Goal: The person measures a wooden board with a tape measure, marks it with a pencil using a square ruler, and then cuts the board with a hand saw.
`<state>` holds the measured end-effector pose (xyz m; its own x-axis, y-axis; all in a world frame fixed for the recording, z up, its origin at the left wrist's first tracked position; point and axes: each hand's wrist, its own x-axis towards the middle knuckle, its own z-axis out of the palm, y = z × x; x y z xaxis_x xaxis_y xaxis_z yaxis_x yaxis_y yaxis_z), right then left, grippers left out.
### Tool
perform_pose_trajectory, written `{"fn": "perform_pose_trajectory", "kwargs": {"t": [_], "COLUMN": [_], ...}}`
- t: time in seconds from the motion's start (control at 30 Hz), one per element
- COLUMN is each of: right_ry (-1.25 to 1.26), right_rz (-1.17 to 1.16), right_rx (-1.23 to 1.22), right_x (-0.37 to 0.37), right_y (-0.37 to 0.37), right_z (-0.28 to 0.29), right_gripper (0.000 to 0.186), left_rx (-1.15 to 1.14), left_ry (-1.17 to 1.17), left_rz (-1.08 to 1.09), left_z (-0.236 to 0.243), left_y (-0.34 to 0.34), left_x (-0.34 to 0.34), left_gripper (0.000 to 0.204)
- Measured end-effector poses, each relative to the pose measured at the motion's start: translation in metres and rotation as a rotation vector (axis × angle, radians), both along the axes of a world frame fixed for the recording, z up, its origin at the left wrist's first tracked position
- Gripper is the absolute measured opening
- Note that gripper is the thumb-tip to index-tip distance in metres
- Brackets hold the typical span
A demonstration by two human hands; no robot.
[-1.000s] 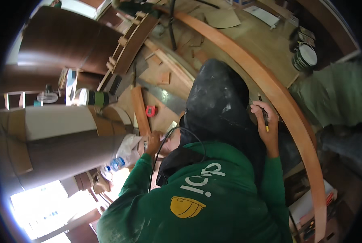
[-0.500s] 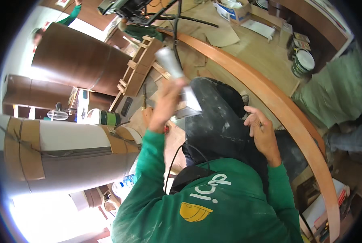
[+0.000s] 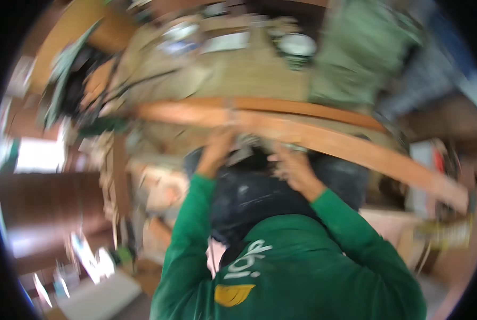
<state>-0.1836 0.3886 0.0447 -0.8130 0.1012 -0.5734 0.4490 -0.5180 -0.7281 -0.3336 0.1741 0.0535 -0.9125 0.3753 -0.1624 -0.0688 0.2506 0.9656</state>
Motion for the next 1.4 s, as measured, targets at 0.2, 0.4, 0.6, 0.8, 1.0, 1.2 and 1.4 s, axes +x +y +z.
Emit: {"fn": "perform_pose_trajectory", "kwargs": {"t": [0.2, 0.4, 0.6, 0.8, 1.0, 1.2, 1.4], "right_ry": [0.053, 0.088, 0.018, 0.079, 0.205, 0.089, -0.115], "right_rz": [0.154, 0.215, 0.102, 0.138, 0.167, -0.017, -0.042], "right_rx": [0.073, 0.279, 0.224, 0.340, 0.259, 0.289, 0.303], "right_x": [-0.019, -0.026, 0.003, 0.006, 0.025, 0.053, 0.052], "right_y": [-0.006, -0.034, 0.001, 0.012, 0.006, -0.003, -0.004], "right_z": [-0.013, 0.009, 0.006, 0.004, 0.039, 0.046, 0.032], "right_gripper": [0.066, 0.044, 0.045, 0.059, 0.044, 0.033, 0.030], "left_rx": [0.052, 0.091, -0.352, -0.184, 0.004, 0.690, 0.812], "left_ry": [-0.246, -0.311, -0.067, 0.268, 0.004, -0.303, -1.032], "left_rz": [-0.035, -0.187, 0.887, -0.078, 0.019, 0.011, 0.423], "left_z": [-0.002, 0.004, -0.090, -0.179, -0.173, -0.141, -0.092], "left_y": [0.017, 0.037, -0.044, -0.045, -0.037, 0.062, 0.104], "left_x": [-0.016, -0.001, -0.116, -0.111, -0.086, 0.009, 0.028], "left_gripper": [0.022, 0.029, 0.072, 0.074, 0.086, 0.086, 0.047]}}
